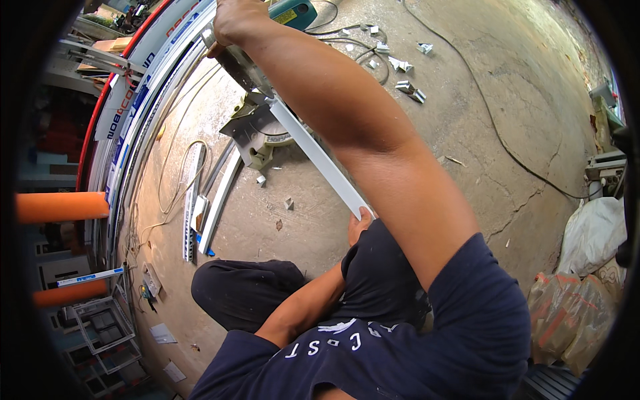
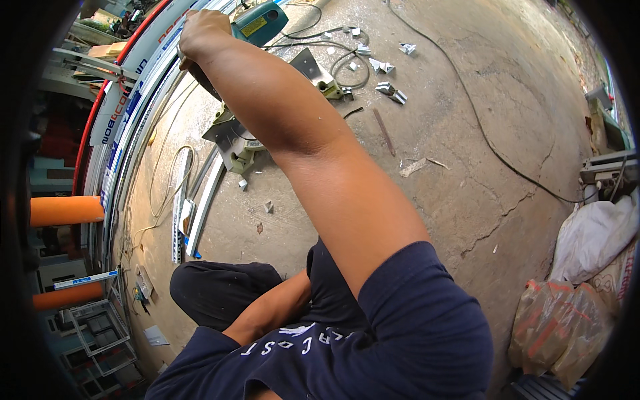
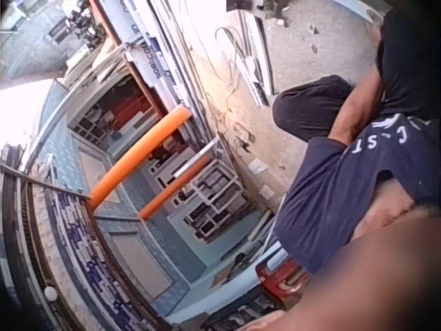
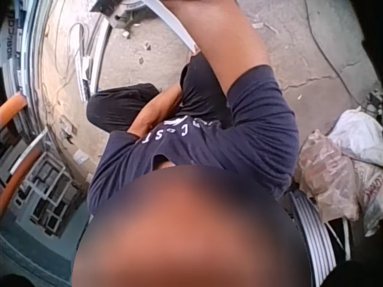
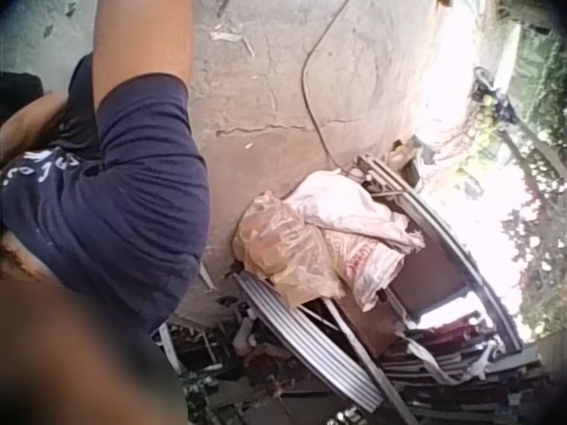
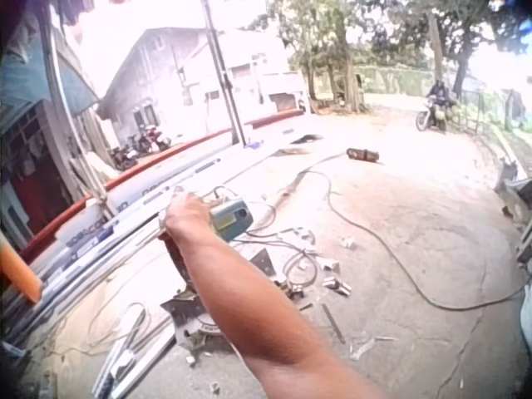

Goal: The person cuts aluminum profiles to length using a miter saw, then smooths the cut edges with an angle grinder. The person places the finished piece into a larger aluminum frame on the floor.

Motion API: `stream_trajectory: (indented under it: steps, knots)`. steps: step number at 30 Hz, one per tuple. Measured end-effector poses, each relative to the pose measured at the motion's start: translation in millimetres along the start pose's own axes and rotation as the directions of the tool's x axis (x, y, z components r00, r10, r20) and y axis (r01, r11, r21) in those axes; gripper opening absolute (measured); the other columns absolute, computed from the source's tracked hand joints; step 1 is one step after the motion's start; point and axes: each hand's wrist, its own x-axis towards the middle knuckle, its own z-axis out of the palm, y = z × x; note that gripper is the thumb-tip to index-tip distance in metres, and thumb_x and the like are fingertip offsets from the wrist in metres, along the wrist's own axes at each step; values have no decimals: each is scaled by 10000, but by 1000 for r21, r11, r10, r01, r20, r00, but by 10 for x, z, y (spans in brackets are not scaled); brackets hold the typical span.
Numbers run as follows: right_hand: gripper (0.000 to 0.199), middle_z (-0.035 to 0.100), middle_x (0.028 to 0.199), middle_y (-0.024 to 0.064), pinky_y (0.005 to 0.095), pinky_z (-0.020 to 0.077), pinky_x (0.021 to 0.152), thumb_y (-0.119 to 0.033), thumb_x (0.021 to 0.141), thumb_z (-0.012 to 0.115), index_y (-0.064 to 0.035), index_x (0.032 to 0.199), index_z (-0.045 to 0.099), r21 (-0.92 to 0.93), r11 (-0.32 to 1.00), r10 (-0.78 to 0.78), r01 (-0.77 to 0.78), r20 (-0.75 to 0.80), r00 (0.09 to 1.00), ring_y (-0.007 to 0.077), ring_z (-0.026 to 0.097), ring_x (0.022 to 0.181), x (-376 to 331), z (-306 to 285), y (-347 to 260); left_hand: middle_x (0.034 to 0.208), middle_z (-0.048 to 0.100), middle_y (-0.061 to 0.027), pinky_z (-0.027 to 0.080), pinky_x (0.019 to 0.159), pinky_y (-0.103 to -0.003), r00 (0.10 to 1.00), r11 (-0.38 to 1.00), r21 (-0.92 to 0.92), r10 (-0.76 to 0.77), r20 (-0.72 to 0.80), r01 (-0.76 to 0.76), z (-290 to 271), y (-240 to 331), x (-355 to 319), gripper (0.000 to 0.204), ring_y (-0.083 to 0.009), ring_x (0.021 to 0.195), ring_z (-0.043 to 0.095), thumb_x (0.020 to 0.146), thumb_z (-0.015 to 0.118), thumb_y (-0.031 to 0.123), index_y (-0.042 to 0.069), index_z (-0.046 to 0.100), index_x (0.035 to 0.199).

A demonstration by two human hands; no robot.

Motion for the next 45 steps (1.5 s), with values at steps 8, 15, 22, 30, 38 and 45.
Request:
stream_trajectory:
  steps: [8, 15, 22, 30, 38, 45]
  knots:
    - [794, 735, 1224, 158, 432, 536, 1020, -356, 669, 951, -73, 1326, 606, 266, 962, -72, 61, 30, 997, 308, 697, 1183, 255, 65, 81, 950, 690, -99, 561, 685, -331, 1000, 1000, -8, 3, -14, -3, 9, 12, 5, 412, -161, 781, 665, 1076, 570, 398, 20, 534, 1235]
    - [573, 728, 1206, 205, 422, 573, 960, -313, 802, 862, -48, 1256, 632, 258, 956, -160, 138, 63, 985, 326, 701, 1162, 158, -52, 156, 944, 688, -97, 559, 683, -330, 1000, 1000, -5, 6, -16, -6, 5, 22, 5, 408, -159, 775, 662, 1075, 573, 397, 21, 537, 1227]
    - [580, 716, 1232, 205, 413, 564, 978, -267, 833, 845, -44, 1307, 596, 340, 937, -108, 76, 77, 991, 332, 690, 1180, 148, -84, 129, 939, 687, -94, 557, 681, -328, 1000, 1000, -4, 7, -15, -7, 4, 24, 9, 404, -157, 770, 659, 1074, 577, 397, 21, 540, 1219]
    - [557, 714, 1237, 208, 415, 568, 966, -251, 858, 824, -37, 1318, 593, 327, 940, -121, 94, 63, 991, 331, 691, 1178, 197, 2, 146, 932, 685, -91, 554, 679, -326, 1000, 1000, -4, 10, -11, -10, 5, 18, 16, 400, -155, 763, 656, 1072, 580, 396, 22, 543, 1210]
    - [681, 724, 1218, 203, 406, 576, 952, -253, 754, 916, -40, 1318, 598, 306, 947, -123, 98, 64, 990, 325, 699, 1169, 193, 6, 150, 926, 683, -88, 551, 678, -325, 1000, 1000, -4, 9, -10, -9, 3, 10, 17, 396, -153, 757, 653, 1071, 584, 395, 23, 546, 1201]
    - [826, 712, 1250, 209, 405, 569, 971, -302, 673, 978, -27, 1344, 584, 278, 956, -123, 96, 84, 989, 327, 684, 1200, 195, 22, 143, 920, 682, -86, 549, 676, -323, 1000, 1000, -3, 5, -10, -5, -8, -3, 9, 392, -152, 752, 650, 1069, 587, 394, 24, 549, 1193]
